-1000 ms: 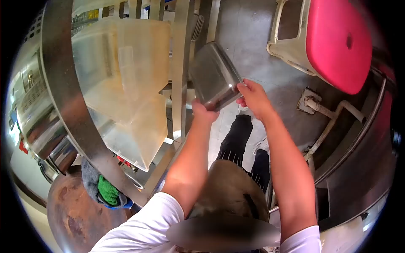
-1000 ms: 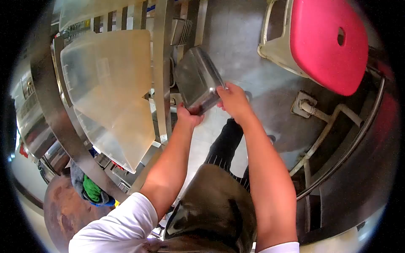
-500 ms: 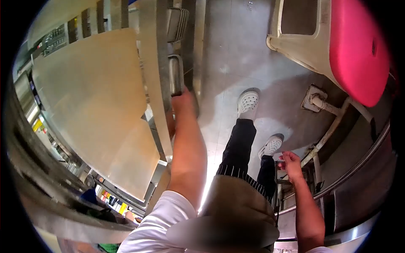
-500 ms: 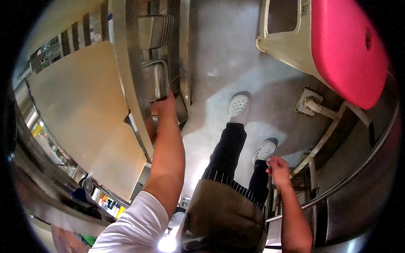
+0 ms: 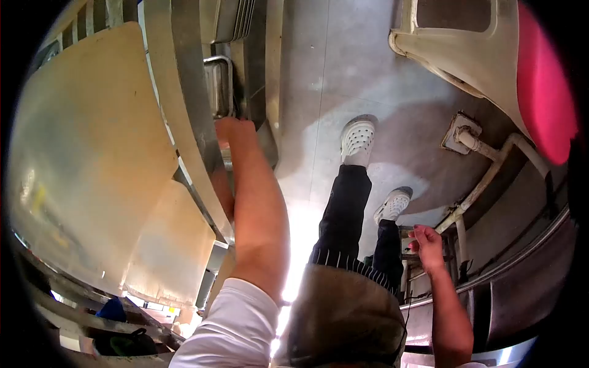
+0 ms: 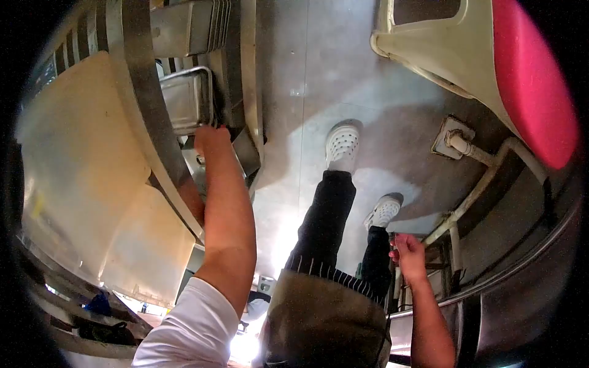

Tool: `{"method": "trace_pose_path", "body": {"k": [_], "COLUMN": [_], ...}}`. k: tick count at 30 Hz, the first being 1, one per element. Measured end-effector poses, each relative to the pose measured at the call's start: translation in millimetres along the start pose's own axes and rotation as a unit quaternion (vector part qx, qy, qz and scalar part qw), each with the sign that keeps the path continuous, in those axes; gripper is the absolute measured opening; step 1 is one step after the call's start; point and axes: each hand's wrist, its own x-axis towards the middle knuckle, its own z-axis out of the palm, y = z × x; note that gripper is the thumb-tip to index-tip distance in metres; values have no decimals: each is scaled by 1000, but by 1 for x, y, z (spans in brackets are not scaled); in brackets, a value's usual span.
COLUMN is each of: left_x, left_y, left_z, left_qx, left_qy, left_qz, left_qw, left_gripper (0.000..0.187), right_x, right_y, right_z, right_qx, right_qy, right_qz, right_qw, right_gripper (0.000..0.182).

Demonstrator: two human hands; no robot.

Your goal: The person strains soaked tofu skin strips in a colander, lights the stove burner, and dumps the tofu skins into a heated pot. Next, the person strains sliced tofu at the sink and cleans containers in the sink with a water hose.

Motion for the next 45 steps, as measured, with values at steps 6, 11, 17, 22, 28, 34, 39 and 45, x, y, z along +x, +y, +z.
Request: {"method": "trace_pose_path", "body": {"k": [6, 11, 17, 22, 28, 34, 39, 45], "left_x": [10, -24, -41, 11, 29, 31, 42, 17], "left_y": [-7, 37, 79, 105, 108, 94, 67, 47], "left_z": [44, 60, 27, 17, 4, 17, 33, 40], "left_qx": [233, -170, 24, 98, 173, 63, 9, 0], "left_qy": [2, 265, 218, 291, 317, 258, 225, 277], "left_qz": [110, 169, 236, 221, 248, 136, 105, 159], "left_qw": [966, 934, 947, 926, 899, 954, 969, 947], "left_gripper": [53, 72, 95, 92, 76, 72, 75, 78], "right_x": [-13, -31, -11, 6, 27, 44, 27, 29], "right_y": [-18, -31, -3, 34, 65, 67, 43, 42], "right_z": [17, 40, 58, 65, 60, 64, 66, 56], "right_qx": [22, 56, 114, 112, 137, 164, 159, 160], "right_qy": [-11, -39, -47, -42, -38, -23, -33, -21], "right_qz": [-40, -62, -40, -11, -32, -1, -23, -35], "right_qw": [999, 996, 992, 993, 989, 986, 986, 986], "right_gripper": [23, 26, 27, 27, 27, 24, 26, 26]}}
